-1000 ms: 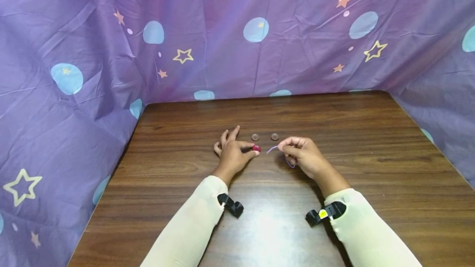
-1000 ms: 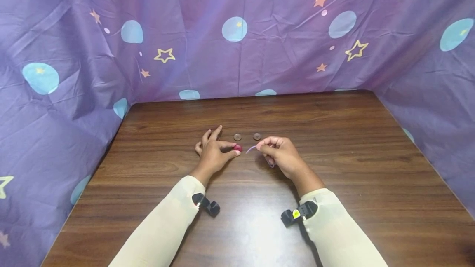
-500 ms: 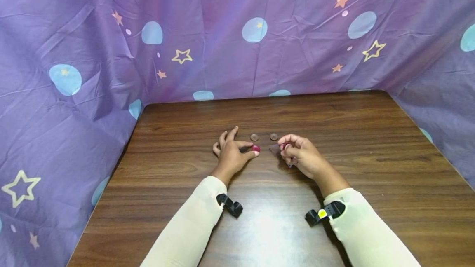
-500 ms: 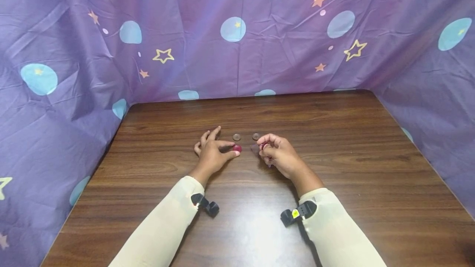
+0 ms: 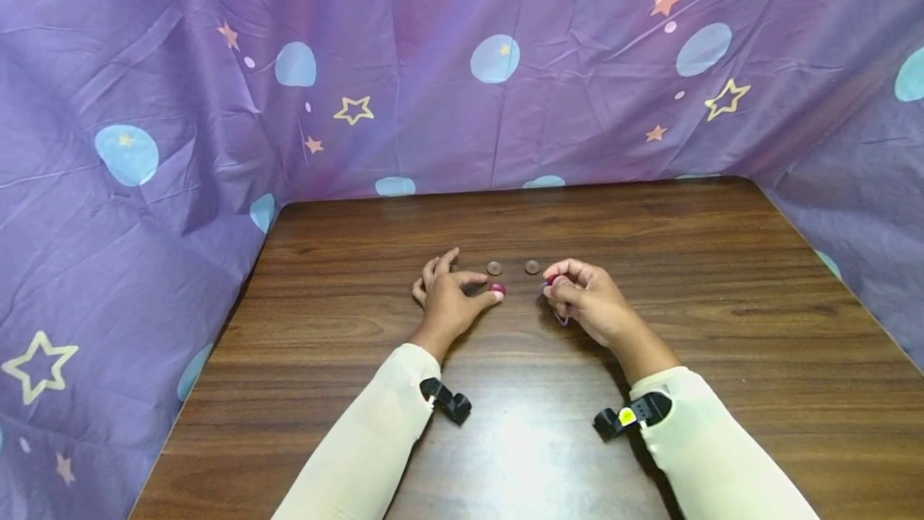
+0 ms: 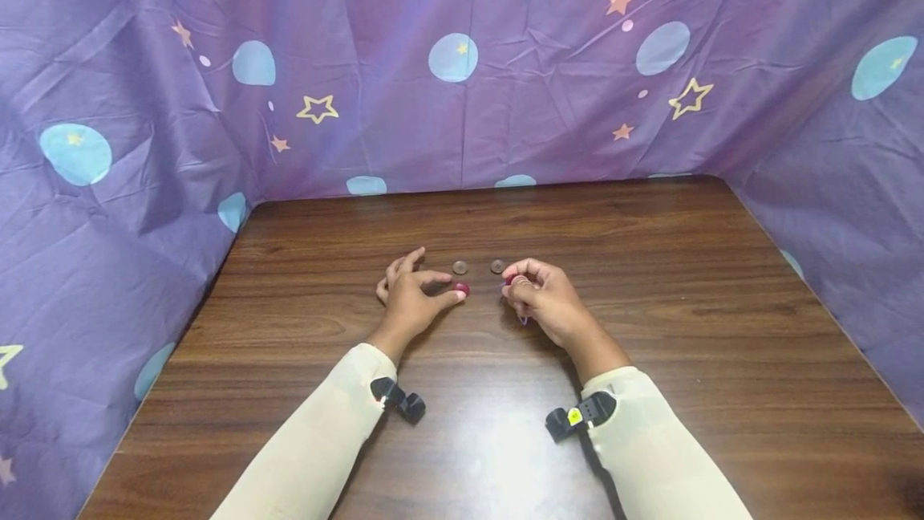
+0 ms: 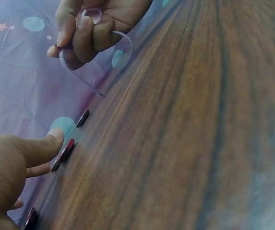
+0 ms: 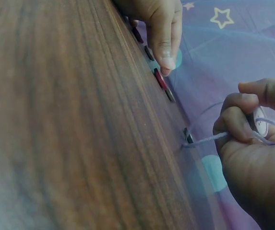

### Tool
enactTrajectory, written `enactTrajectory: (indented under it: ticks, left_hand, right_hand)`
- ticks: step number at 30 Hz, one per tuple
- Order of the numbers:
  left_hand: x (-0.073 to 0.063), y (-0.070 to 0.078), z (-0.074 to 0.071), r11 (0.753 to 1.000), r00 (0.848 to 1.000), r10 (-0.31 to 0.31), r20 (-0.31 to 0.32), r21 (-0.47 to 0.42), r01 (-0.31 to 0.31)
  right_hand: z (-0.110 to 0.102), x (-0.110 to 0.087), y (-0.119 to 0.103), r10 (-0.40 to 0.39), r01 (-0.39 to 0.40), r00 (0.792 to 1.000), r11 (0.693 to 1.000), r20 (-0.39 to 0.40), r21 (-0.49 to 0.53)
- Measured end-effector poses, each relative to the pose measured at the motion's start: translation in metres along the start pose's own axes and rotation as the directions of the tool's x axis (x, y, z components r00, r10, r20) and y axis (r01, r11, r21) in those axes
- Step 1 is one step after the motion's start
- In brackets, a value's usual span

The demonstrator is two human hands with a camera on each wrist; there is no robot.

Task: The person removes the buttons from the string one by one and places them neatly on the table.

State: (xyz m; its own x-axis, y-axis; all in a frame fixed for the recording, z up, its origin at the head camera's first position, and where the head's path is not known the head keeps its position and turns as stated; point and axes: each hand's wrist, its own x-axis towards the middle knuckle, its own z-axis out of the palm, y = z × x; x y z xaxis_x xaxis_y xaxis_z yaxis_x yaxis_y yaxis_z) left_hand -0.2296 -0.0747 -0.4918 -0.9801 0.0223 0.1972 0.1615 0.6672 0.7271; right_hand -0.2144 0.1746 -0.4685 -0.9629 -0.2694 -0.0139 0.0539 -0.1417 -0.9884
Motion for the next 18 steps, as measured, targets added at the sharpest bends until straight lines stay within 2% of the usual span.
enactTrajectory:
  ticks: [5, 10, 15, 18]
  left_hand:
    - [-0.0007, 0.0004, -0.0006, 1.000, 1.000, -0.006, -0.019, -0.009, 0.006]
    - [0.0001, -0.0018, 0.0020, 0.999, 0.999, -0.002, -0.043, -0.045, 0.000]
    - [0.0013, -0.0054, 0.0066, 0.997, 0.997, 0.007, -0.076, -0.077, -0.013]
    - [-0.0004, -0.0030, 0.0045, 0.998, 0.997, 0.009, -0.080, -0.069, -0.015]
  right_hand:
    - [-0.0004, 0.0013, 0.0009, -0.020, 0.020, 1.000, 1.000, -0.011, -0.023]
    - [0.0002, 0.0016, 0.0007, 0.000, 0.001, 1.000, 1.000, -0.026, 0.013]
    - [-0.0005, 0.0011, 0.0011, 0.001, -0.001, 1.000, 1.000, 0.001, 0.022]
    - [-0.0009, 0.0008, 0.0012, 0.003, -0.003, 1.000, 1.000, 0.014, 0.031]
